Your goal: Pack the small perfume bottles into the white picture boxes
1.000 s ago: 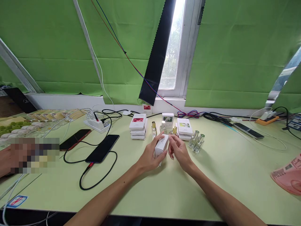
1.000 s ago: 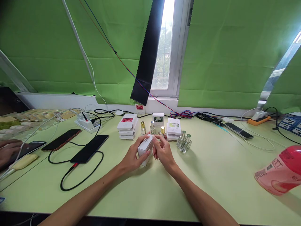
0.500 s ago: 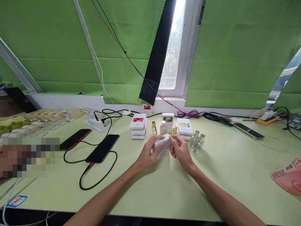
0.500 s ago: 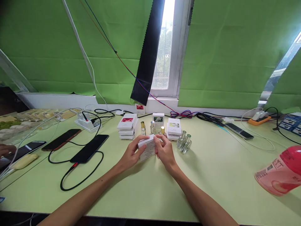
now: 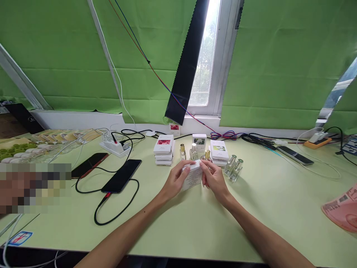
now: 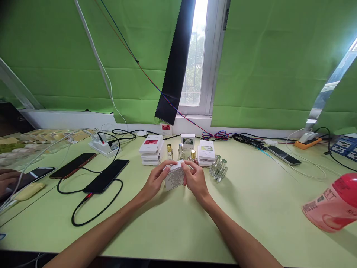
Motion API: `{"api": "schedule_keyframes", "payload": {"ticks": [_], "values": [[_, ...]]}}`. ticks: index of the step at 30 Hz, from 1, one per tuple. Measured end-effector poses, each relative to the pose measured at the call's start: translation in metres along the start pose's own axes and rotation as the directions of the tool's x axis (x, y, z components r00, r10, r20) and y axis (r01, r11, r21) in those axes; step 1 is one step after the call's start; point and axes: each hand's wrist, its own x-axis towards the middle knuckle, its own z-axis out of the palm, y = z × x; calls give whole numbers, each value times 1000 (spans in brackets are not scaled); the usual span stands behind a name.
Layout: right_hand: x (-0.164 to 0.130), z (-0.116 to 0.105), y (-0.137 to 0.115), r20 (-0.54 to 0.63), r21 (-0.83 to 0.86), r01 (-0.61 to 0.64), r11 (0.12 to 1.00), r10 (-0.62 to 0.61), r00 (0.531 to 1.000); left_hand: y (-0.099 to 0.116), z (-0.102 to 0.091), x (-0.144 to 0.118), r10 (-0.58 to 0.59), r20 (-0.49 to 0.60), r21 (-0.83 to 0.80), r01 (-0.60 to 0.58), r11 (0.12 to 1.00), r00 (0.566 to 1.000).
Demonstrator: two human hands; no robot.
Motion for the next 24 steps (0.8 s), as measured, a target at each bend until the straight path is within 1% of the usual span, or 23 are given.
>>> {"api": "schedule_keyframes", "payload": {"ticks": [5,10,15,24], "values": [[1,0,2,-16,-6,14,1000,-14,1000,-3,1,0,-23,-19,14,23,1000,1000],[2,0,5,-17,-17,26,1000,-26,999,-7,2,-1,-49,-4,8,49,999,999],[2,0,6,-23,-12,27,1000,-27,999,-6,3,-1,-76,-1,-1,76,997,997],[2,0,6,-23,-8,19,1000,-19,1000,-9,3,-1,-82,-8,-13,82,997,997]]}}
